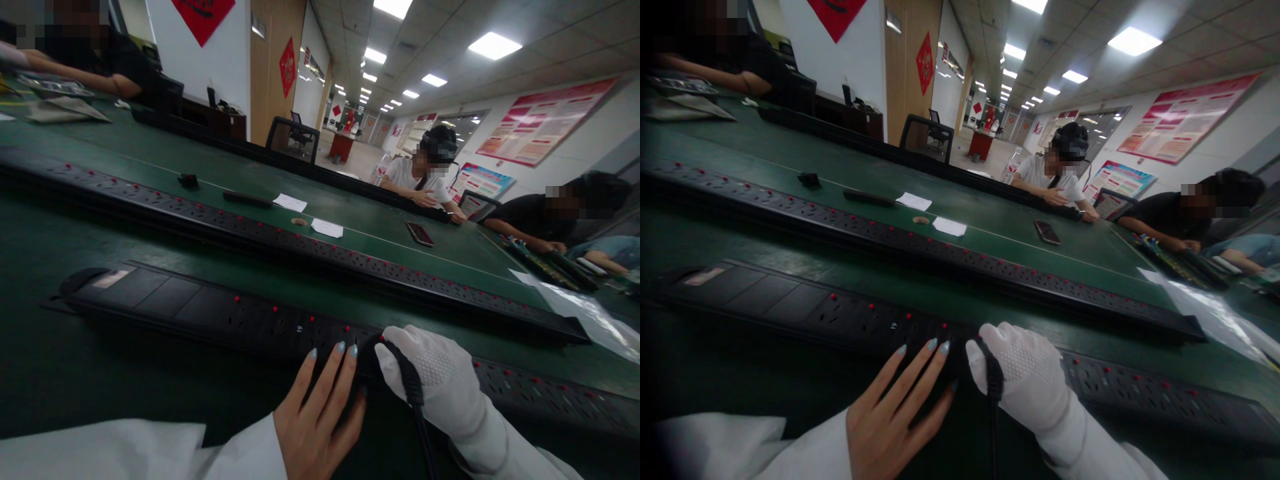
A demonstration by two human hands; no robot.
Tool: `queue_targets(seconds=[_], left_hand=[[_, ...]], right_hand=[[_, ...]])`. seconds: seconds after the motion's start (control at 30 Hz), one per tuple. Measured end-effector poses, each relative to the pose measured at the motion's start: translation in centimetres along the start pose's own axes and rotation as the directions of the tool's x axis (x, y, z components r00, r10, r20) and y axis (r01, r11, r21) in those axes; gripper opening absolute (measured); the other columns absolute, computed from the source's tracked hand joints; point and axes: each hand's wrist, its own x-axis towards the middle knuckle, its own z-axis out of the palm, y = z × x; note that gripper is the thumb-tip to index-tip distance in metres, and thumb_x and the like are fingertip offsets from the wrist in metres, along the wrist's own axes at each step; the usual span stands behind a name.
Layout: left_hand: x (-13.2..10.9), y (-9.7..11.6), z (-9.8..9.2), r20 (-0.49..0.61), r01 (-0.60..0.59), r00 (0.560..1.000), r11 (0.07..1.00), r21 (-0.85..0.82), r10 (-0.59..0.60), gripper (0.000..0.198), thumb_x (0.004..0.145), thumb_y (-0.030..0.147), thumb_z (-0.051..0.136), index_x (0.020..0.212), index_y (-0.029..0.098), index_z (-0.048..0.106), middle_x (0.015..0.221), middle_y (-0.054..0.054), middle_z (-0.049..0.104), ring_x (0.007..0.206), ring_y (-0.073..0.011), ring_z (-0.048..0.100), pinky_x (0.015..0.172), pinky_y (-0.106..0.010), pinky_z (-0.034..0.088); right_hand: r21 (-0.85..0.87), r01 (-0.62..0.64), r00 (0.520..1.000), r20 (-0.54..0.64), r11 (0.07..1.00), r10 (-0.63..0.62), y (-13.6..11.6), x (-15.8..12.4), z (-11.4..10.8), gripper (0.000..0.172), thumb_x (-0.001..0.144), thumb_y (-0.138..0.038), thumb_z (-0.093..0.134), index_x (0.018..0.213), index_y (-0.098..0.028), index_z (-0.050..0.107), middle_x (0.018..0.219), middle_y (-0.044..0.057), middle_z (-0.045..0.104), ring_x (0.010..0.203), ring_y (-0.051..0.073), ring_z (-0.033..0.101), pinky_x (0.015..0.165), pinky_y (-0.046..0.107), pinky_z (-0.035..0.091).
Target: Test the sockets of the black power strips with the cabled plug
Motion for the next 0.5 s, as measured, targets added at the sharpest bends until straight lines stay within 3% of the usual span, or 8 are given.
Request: queue_targets(seconds=[0.5], left_hand=[[-0.01, -0.07, -0.10, 0.018, -0.019, 1.000, 1.000, 0.014, 0.019, 0.023, 0.086, 0.026, 0.052, 0.108, 0.018, 0.053, 0.126, -0.014, 0.052, 0.125, -0.0299, 0.039, 0.104, -0.049, 0.024]], right_hand=[[0.006, 0.010, 1.000, 0.010, 1.000, -0.010, 0.03, 0.19, -0.22, 0.022, 0.083, -0.036, 0.050, 0.083, -0.020, 0.064, 0.063, 0.000, 0.061, 0.056, 0.011, 0.054, 0.057, 0.024, 0.033]])
